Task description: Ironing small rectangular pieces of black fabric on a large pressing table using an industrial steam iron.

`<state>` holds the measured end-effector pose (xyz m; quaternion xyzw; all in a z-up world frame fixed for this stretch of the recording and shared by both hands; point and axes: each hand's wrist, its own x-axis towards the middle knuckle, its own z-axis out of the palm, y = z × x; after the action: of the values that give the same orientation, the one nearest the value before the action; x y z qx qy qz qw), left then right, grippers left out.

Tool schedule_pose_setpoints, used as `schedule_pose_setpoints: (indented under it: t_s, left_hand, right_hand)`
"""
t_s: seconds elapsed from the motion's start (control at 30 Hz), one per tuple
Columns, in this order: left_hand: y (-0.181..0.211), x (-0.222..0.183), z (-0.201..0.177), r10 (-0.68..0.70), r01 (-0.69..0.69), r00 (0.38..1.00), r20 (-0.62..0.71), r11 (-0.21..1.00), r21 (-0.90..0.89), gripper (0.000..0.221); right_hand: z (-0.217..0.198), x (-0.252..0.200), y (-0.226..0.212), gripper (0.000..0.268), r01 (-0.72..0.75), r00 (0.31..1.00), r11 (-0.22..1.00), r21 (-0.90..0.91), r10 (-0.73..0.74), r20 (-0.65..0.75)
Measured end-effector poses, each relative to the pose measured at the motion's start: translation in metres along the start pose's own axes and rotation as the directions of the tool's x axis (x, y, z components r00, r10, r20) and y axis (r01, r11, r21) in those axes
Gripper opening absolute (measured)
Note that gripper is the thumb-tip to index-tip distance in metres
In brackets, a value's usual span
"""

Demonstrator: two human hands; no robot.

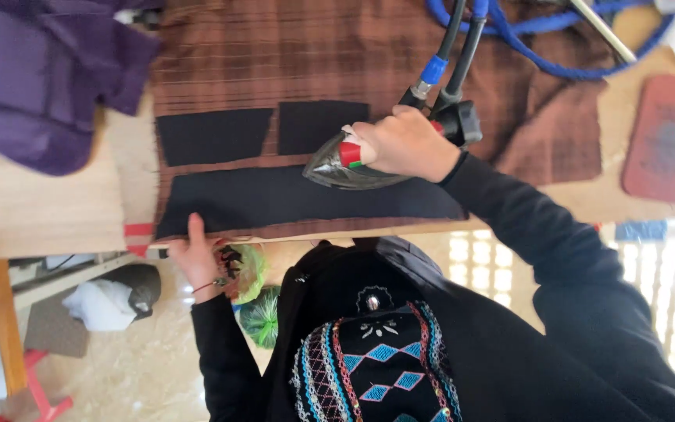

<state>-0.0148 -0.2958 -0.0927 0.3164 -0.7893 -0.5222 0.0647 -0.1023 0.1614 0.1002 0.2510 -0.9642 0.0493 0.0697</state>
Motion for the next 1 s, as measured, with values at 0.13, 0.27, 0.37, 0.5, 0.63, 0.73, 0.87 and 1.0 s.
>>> schedule_pose_setpoints:
  t_s: [0.13,0.27,0.37,0.5,0.63,0.73,0.87,1.0]
  left_hand:
    - [-0.018,0.012,-0.006,-0.04,0.038,0.999,0.003,0.957,0.289,0.065]
    - [-0.035,0.01,-0.007,-0.048,0.03,0.995,-0.082,0.979,-0.202,0.042]
    - [0.027,-0.007,-0.01,0.015,-0.006,0.999,-0.041,0.976,0.216,0.069]
    - [0.029,-0.011,-0.008,0.073,-0.063,0.996,-0.045,0.976,0.208,0.073]
    - [0.013,-0.008,-0.005,0.119,-0.088,0.986,-0.117,0.968,0.235,0.076]
    - [0.012,-0.013,-0.003,0.149,-0.114,0.978,-0.145,0.968,0.222,0.075]
    - [0.033,-0.024,0.001,0.115,-0.082,0.98,-0.163,0.977,0.195,0.075]
    - [-0.011,0.0,-0.003,0.223,-0.134,0.951,-0.213,0.921,0.365,0.075]
  right_hand:
    - [-0.048,-0.07,0.045,0.044,0.011,0.99,1.0,0.009,-0.012,0.143]
    - [-0.108,-0.161,0.103,0.061,-0.103,0.957,0.973,-0.208,0.154,0.247]
    - [-0.167,-0.184,0.129,0.031,-0.831,0.553,0.454,0.321,0.735,0.392]
    - [-0.119,-0.351,0.258,0.014,-0.077,0.932,0.725,-0.684,0.297,0.21]
    - [-0.11,-0.426,0.317,0.022,-0.092,0.876,0.518,-0.85,0.449,0.179]
    - [-0.103,-0.457,0.339,0.029,-0.127,0.818,0.466,-0.876,0.549,0.173]
    - [-0.082,-0.489,0.353,0.017,-0.258,0.84,0.514,-0.818,0.538,0.073]
    - [-0.084,-0.483,0.332,0.037,-0.436,0.835,0.556,-0.708,0.544,-0.087]
